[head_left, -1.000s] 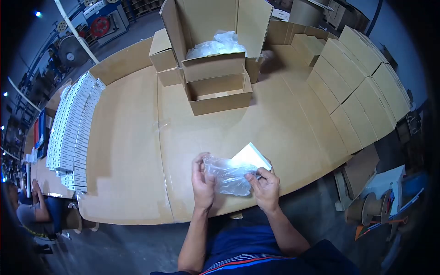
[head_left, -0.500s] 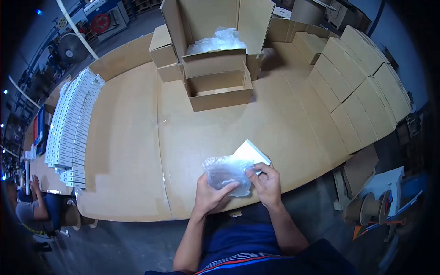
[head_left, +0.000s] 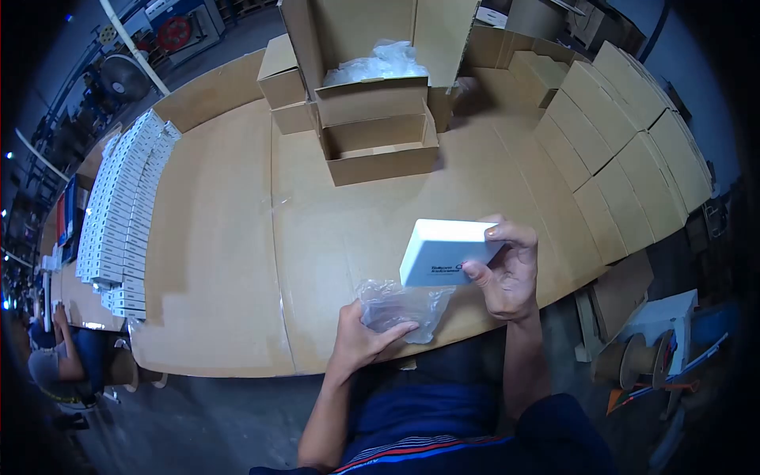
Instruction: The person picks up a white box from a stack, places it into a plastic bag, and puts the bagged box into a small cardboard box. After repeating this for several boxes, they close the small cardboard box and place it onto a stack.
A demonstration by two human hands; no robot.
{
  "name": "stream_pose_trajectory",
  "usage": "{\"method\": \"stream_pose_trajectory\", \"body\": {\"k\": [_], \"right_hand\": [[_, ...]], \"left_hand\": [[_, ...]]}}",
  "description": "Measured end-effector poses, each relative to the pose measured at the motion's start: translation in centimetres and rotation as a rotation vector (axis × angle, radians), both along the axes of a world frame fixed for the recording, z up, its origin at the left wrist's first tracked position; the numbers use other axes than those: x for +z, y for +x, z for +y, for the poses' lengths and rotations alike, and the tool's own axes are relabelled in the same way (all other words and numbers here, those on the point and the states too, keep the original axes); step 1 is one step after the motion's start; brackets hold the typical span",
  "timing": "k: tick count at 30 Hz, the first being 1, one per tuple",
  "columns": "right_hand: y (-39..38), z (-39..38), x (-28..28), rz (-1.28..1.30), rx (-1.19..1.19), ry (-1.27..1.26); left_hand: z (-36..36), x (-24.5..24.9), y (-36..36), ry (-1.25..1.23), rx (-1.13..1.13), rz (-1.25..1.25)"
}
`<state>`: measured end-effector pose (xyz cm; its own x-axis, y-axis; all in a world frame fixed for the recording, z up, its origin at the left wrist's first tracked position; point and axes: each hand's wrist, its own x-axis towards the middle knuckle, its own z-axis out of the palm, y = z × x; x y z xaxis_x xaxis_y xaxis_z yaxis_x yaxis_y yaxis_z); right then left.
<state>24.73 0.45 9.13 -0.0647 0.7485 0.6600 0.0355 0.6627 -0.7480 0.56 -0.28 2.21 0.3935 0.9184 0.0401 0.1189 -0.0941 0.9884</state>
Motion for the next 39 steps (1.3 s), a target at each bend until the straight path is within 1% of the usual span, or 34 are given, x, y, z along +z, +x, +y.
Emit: {"method": "stream_pose_trajectory", "body": {"k": [3,6,8,9,12,13,15,18,20,23,26,27,31,34,36,37,38,39], "right_hand": [[0.2,0.4,0.1,-0.014,0.065,-0.011],[0.5,0.5,0.3,-0.001,0.105,-0.026],[0.9,0.7,0.1,-0.002,0.145,-0.022],[0.7,0.7,0.5,0.04,0.168,-0.038],[1.6,1.6,1.1,-0.108,0.172,-0.028],[1.1,1.7,1.3,-0.042,0.162,-0.071],[1.4,2.5,1.6,-0.089,0.226,-0.047],[1.4,2.9,2.1,-0.112,0.272,-0.052],[1.3,2.9,2.5,-0.13,0.297,-0.068],[1.5,2.9,2.3,-0.092,0.322,-0.098],[1.2,3.5,2.7,-0.276,0.29,-0.056],[0.9,3.3,3.1,-0.323,0.293,-0.111],[-0.2,3.7,2.3,-0.304,0.273,-0.128],[-2.0,3.2,1.9,-0.165,0.23,-0.24],[-2.0,3.1,0.7,-0.17,0.222,-0.245],[-2.1,3.0,0.3,-0.16,0.203,-0.249],[-2.0,2.9,0.2,-0.15,0.184,-0.253],[-1.7,2.7,0.2,-0.16,0.2,-0.315]], "left_hand": [[0.1,0.8,0.3,0.045,0.044,0.016],[0.3,-0.1,0.3,0.021,0.042,-0.001],[0.5,-0.1,0.3,0.066,0.035,0.037],[0.6,-0.1,0.3,0.09,0.03,0.056],[0.4,0.1,0.3,0.061,0.029,0.024],[0.4,0.3,0.3,0.09,0.017,0.034],[0.7,0.6,0.2,0.154,-0.006,0.054],[0.7,0.6,0.1,0.081,-0.016,0.046],[0.8,-0.1,0.0,0.074,0.006,0.033],[0.9,-0.4,0.3,0.048,0.055,0.034],[1.0,0.1,0.4,0.025,0.055,0.059],[0.9,0.3,0.4,0.017,0.045,0.069],[0.9,0.0,0.9,0.006,0.063,0.017],[0.8,-0.4,1.1,-0.022,0.088,-0.048],[0.6,-0.3,1.1,-0.062,0.1,-0.082],[0.6,-0.2,0.8,-0.07,0.085,-0.018],[0.6,-0.1,0.7,-0.093,0.082,-0.062],[0.6,-0.1,0.6,-0.116,0.078,-0.107]]}}
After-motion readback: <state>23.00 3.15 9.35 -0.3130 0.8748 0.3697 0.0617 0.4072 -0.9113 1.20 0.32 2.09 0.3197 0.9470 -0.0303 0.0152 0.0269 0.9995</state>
